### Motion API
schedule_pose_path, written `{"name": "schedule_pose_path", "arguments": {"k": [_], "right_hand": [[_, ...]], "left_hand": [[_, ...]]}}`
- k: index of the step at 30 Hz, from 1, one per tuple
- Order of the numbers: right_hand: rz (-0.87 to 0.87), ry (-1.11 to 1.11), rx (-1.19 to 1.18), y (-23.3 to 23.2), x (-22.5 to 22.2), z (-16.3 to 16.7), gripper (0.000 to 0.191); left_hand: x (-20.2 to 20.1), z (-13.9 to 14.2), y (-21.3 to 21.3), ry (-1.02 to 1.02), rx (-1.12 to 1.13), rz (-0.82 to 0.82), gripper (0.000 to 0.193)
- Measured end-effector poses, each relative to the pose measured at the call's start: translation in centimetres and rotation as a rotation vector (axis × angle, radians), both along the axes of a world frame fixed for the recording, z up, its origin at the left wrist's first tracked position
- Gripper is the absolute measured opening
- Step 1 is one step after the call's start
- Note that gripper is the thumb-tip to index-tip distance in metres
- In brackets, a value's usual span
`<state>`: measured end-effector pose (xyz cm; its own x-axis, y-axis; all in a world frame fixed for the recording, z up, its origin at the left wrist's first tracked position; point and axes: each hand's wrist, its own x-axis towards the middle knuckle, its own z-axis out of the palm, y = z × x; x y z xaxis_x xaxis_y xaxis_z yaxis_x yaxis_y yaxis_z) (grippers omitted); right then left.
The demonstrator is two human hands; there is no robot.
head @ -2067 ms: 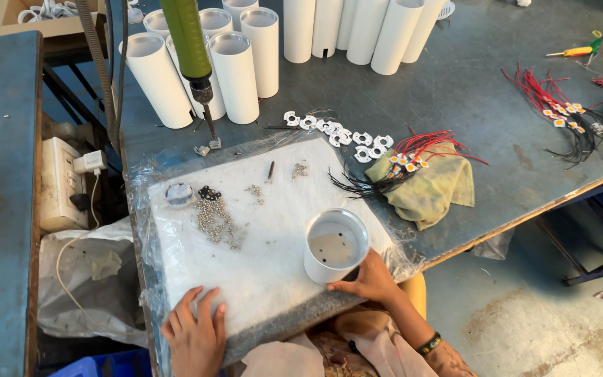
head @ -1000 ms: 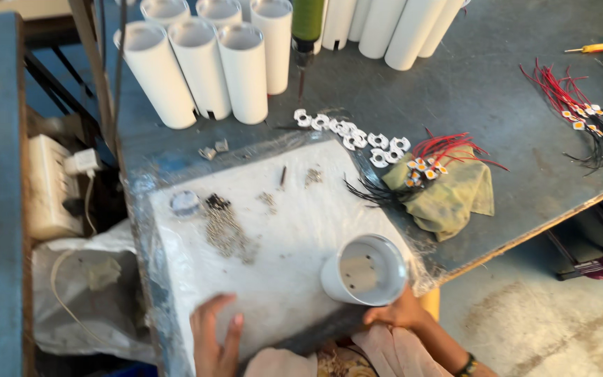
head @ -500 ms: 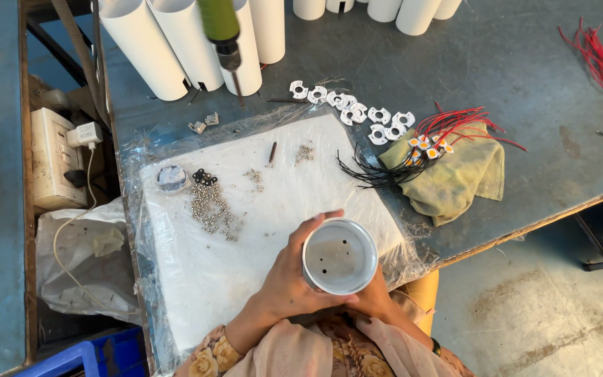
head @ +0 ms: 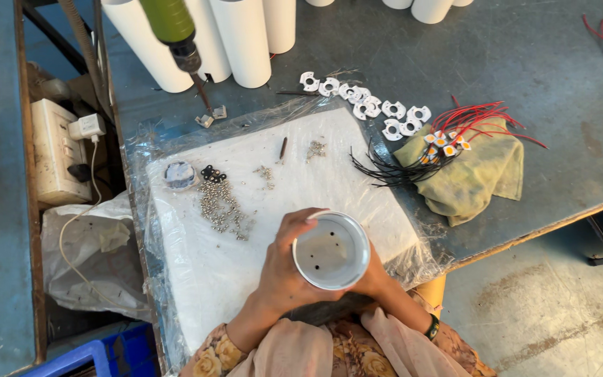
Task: The person assembles LED light fixtures by inserting LEDs into white cylindrical housings, securing them with screws using a green electric screwdriver, and threading wires through pre-drilled holes. The person repeats this process for multiple units, handling LEDs, screws, and wires throughout.
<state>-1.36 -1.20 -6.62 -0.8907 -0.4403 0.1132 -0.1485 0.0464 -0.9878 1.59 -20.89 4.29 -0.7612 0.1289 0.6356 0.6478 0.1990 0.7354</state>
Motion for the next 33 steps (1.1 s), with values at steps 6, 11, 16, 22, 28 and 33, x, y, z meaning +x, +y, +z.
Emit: {"name": "schedule_pose_path", "arguments": {"k": [6,11,16,22,28,33], "right_hand": [[0.001,0.002,0.075,0.2,-0.3,-2.0,0.086],[-0.017,0.105,0.126,0.6,-0.6,-3.7,0.088],[-0.022,0.148,0.180,1.0,-0.3,-4.4,0.085],[-0.007,0.106,0.222,1.0,0.0,-3.9,0.086],[-0.061,0.202,0.164,0.5,0.0,-3.3,0.091],[-0.091,0.319,0.255,0.6,0.3,-3.3,0.096]], "left_hand": [[-0.4,-0.9,-0.7,0.023,-0.012,-0.005,0.106],[-0.6,-0.9,-0.8,0.037,-0.014,-0.001,0.106],[-0.4,-1.1,-1.1,0.029,-0.002,-0.028,0.106],[-0.3,-1.5,-1.2,0.011,0.010,-0.031,0.105],[-0.4,-1.8,-1.2,0.039,-0.002,-0.019,0.106],[-0.2,-1.8,-0.7,0.023,0.009,-0.026,0.106]]}}
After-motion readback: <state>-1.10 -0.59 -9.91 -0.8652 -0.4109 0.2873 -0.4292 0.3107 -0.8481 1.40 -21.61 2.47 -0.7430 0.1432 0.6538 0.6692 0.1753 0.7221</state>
